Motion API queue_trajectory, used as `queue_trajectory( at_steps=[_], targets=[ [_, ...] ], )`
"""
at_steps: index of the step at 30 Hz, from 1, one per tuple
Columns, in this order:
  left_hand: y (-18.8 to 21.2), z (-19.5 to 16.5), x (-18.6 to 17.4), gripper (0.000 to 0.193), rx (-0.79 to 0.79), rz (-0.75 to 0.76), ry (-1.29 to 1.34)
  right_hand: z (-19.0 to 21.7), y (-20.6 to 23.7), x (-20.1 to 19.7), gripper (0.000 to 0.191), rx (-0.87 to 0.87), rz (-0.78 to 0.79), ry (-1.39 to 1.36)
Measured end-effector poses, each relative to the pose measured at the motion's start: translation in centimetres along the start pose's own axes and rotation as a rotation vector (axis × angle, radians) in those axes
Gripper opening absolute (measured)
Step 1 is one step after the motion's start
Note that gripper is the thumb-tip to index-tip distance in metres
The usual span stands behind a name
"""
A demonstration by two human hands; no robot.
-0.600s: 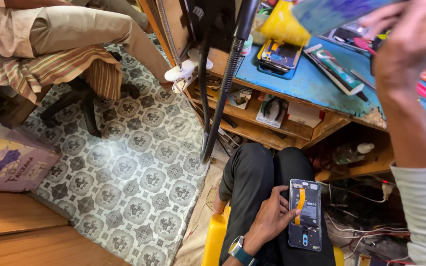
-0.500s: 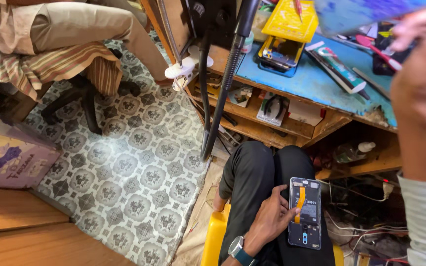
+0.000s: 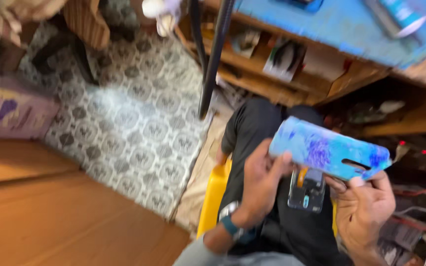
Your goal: The person repairs a smartphone while seated, using a metal tool to pry open the back cover and separate the screen. They then apply adhesive from a tube along the edges of the phone's internal frame.
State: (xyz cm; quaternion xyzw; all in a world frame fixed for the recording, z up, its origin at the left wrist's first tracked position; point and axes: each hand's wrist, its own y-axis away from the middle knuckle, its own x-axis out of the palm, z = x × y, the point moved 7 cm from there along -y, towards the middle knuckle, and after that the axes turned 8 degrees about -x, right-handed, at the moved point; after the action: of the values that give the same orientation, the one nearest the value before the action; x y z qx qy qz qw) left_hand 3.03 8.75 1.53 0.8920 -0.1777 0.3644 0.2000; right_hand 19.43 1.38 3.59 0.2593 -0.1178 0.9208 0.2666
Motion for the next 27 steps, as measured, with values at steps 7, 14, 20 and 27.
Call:
queue_trajectory(
  at_steps=[7, 14, 20, 27],
  targets=[
    [-5.9, 6.8, -3.1, 0.042, -0.361, 0.243, -0.337, -0.9, -0.8, -4.0, 0.067, 0.107, 0.284, 0.792],
    [-3.7, 8.0, -7.8, 0.042, 0.311, -0.214, -1.029, -6.7, 2.3, -10.6, 0.075, 0.068, -0.011, 0.597],
    [-4.2, 11.6, -7.4, 0.04, 0.077, -0.234, -0.833, -6.3, 2.5, -10.7, 0.073, 0.134, 0.126, 0.71],
    [-5.6, 14.8, -9.0, 0.025, -0.11, -0.188, -0.63, -8.6, 1.7, -12.7, 0.07, 0.222, 0.142, 0.675]
  ],
)
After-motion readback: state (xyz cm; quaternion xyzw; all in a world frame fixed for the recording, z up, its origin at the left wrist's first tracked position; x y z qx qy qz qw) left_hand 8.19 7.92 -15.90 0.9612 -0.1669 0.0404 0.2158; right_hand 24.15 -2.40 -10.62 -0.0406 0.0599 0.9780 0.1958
